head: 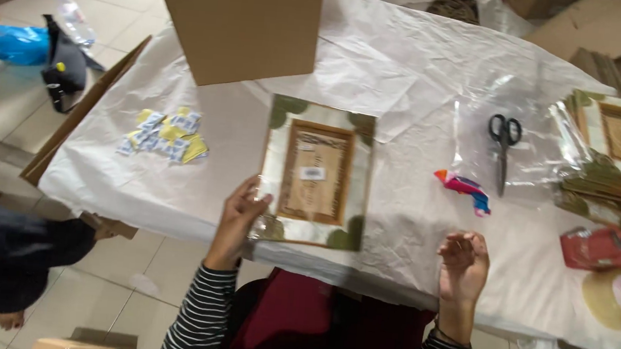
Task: Applying glue to the back of picture frames at a workstation
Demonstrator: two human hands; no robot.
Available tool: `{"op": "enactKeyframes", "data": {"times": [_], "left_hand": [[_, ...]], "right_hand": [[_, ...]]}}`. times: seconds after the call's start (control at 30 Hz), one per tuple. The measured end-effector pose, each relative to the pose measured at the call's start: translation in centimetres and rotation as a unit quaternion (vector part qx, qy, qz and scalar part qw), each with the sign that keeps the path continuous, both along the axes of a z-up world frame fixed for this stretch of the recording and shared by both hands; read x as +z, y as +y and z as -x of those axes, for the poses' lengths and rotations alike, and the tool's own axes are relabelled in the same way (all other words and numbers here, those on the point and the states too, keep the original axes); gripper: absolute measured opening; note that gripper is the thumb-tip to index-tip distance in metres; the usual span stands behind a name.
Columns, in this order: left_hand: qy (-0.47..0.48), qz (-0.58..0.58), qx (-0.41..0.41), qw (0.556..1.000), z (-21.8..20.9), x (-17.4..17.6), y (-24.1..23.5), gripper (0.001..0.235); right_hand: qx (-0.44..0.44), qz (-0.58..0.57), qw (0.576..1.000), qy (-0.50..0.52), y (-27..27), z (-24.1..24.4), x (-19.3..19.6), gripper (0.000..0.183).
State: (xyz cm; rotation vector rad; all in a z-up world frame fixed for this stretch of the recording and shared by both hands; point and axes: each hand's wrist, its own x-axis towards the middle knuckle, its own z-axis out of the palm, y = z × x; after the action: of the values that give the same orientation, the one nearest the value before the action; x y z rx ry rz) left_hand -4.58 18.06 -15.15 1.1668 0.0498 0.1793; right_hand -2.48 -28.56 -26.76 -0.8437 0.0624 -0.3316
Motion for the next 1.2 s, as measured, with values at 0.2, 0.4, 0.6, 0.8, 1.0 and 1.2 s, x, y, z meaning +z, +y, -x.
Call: {"op": "enactKeyframes", "data": {"times": [0.2, 0.4, 0.6, 0.8, 1.0, 1.2], "left_hand": [[0.039, -0.069, 0.08, 0.994, -0.6, 0.5, 7.9, 0.05], [0.06, -0.087, 0.119, 0.987, -2.6, 0.4, 13.9, 0.041], [0.076, -0.045, 0.116, 0.989, -3.8, -2.2, 18.7, 0.043], [0.121, -0.07, 0.231, 0.963, -0.3, 6.4, 12.9, 0.078], [-0.102, -0.327, 0.347, 0.873, -2.7, -2.4, 15.7, 0.028], [-0.247, -0.382, 0.493, 0.742, -3.6, -3.7, 14.8, 0.025]], "right_hand": [[-0.024, 0.02, 1.0, -0.003, 1.3, 0.7, 1.5, 0.016], [-0.033, 0.016, 0.999, -0.016, 1.2, 0.6, 1.1, 0.017], [-0.034, 0.007, 0.999, -0.021, 1.3, 0.5, 1.0, 0.015], [-0.041, -0.044, 0.998, -0.003, 3.1, 1.4, 3.7, 0.011], [-0.027, -0.055, 0.998, -0.031, 3.2, 1.2, 3.0, 0.009], [-0.039, -0.015, 0.998, -0.038, 4.4, 1.2, 3.9, 0.01]]}}
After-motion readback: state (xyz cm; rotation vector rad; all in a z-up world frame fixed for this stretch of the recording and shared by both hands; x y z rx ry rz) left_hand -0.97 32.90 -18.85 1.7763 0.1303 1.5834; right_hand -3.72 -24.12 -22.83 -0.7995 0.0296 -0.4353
